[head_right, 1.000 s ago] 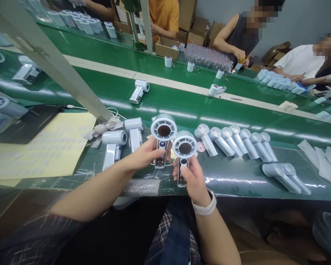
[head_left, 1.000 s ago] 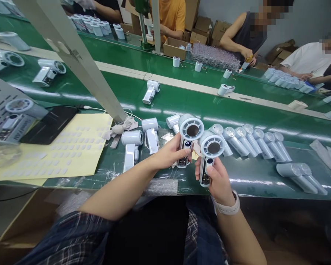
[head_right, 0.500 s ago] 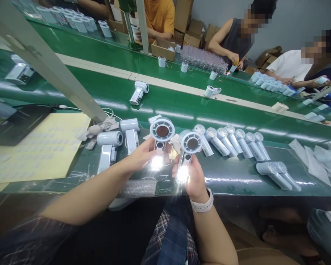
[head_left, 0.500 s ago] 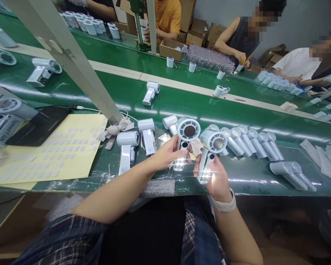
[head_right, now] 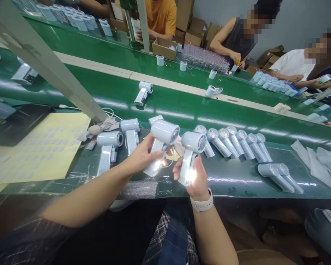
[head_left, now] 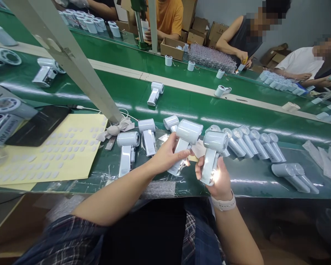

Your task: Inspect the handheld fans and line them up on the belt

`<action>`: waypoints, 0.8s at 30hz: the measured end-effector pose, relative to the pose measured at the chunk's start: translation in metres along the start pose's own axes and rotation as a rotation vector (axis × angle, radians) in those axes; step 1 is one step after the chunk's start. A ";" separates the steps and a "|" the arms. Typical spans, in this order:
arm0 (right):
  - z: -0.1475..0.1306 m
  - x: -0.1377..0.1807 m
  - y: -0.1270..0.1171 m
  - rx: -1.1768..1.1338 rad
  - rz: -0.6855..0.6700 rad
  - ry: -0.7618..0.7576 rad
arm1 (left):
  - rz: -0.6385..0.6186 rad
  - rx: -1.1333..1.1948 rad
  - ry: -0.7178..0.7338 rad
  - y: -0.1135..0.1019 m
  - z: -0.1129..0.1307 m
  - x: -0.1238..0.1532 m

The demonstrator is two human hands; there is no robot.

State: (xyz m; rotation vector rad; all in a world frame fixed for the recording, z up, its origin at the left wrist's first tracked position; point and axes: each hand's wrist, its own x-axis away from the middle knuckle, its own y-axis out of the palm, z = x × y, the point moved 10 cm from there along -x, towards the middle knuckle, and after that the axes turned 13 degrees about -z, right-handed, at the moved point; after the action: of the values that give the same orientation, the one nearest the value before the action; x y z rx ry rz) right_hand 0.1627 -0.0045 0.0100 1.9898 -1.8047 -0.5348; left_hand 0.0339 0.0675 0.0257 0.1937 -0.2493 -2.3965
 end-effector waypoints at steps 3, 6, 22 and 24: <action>0.001 0.001 -0.002 0.024 0.044 0.020 | -0.135 0.228 0.031 0.012 -0.005 -0.001; -0.002 0.002 0.004 0.046 0.031 0.018 | -0.198 0.320 0.073 0.018 -0.002 0.000; -0.008 0.002 0.003 -0.062 0.146 0.032 | -0.291 0.398 -0.004 0.034 0.000 0.000; -0.007 0.001 0.005 -0.070 0.145 0.045 | -0.301 0.419 -0.033 0.035 -0.002 -0.001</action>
State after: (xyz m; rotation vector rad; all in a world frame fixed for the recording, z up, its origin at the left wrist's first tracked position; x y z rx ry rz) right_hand 0.1623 -0.0056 0.0189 1.7950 -1.8591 -0.4974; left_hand 0.0578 0.0422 0.0316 0.4076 -0.7874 -2.6178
